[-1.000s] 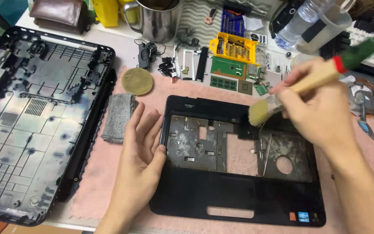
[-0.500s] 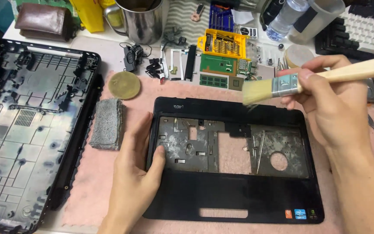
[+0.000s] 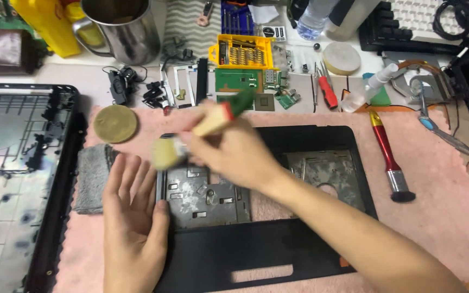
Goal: Cleaning the interior surface of a laptop casing using a cloth and a paintbrush to remove dust and debris.
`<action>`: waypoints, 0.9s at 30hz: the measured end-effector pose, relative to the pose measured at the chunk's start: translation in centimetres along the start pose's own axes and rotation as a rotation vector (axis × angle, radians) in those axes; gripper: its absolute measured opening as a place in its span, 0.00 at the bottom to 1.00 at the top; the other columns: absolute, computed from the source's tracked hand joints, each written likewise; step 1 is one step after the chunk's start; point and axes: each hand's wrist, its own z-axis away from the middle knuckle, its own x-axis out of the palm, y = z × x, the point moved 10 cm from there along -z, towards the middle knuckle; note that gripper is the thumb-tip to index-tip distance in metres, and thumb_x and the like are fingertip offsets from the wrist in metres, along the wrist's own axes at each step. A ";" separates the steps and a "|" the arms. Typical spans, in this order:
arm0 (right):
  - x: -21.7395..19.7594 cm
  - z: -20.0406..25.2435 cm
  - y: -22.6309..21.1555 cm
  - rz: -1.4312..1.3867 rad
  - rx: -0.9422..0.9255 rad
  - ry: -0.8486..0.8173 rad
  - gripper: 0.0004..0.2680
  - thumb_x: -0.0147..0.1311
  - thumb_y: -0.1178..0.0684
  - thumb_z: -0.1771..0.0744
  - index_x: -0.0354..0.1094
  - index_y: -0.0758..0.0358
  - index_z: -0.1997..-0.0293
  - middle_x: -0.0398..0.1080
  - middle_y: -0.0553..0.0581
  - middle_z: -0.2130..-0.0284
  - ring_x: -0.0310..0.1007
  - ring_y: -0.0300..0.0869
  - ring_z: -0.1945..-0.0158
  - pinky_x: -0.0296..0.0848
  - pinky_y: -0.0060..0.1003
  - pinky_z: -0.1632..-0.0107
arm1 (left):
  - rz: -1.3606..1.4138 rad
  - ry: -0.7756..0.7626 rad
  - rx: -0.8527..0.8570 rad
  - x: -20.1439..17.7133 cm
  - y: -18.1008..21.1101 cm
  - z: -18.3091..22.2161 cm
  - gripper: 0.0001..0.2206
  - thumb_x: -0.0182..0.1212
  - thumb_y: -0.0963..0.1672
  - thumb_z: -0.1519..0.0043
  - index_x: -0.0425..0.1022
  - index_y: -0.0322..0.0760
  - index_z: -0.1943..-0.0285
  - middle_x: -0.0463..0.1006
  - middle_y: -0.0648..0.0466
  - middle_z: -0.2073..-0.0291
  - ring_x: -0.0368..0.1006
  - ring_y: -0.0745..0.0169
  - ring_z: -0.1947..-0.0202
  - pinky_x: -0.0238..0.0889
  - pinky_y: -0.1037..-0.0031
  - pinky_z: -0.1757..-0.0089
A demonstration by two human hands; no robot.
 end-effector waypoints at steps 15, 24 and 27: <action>-26.8 16.4 2.7 0.489 0.444 0.513 0.04 0.61 0.61 0.24 0.72 0.73 0.48 0.82 0.67 0.55 0.81 0.47 0.68 0.79 0.38 0.68 | -0.184 -0.030 0.017 1.2 1.6 0.0 0.37 0.46 0.31 0.33 0.39 0.24 0.11 0.49 0.25 0.12 0.55 0.29 0.13 0.52 0.52 0.23; -22.3 13.4 -0.2 0.168 0.168 0.519 0.05 0.57 0.64 0.25 0.63 0.72 0.46 0.84 0.74 0.48 0.86 0.48 0.66 0.86 0.32 0.65 | -0.808 -0.139 0.311 5.1 6.3 -4.6 0.25 0.64 0.40 0.32 0.72 0.29 0.23 0.79 0.40 0.33 0.73 0.41 0.28 0.62 0.56 0.29; -16.3 7.9 -0.9 0.037 0.111 0.393 0.05 0.61 0.63 0.27 0.75 0.75 0.47 0.86 0.71 0.50 0.89 0.43 0.65 0.87 0.21 0.71 | -0.774 -0.106 0.246 4.8 5.7 -5.3 0.32 0.58 0.37 0.32 0.60 0.28 0.15 0.71 0.36 0.27 0.70 0.39 0.30 0.61 0.53 0.30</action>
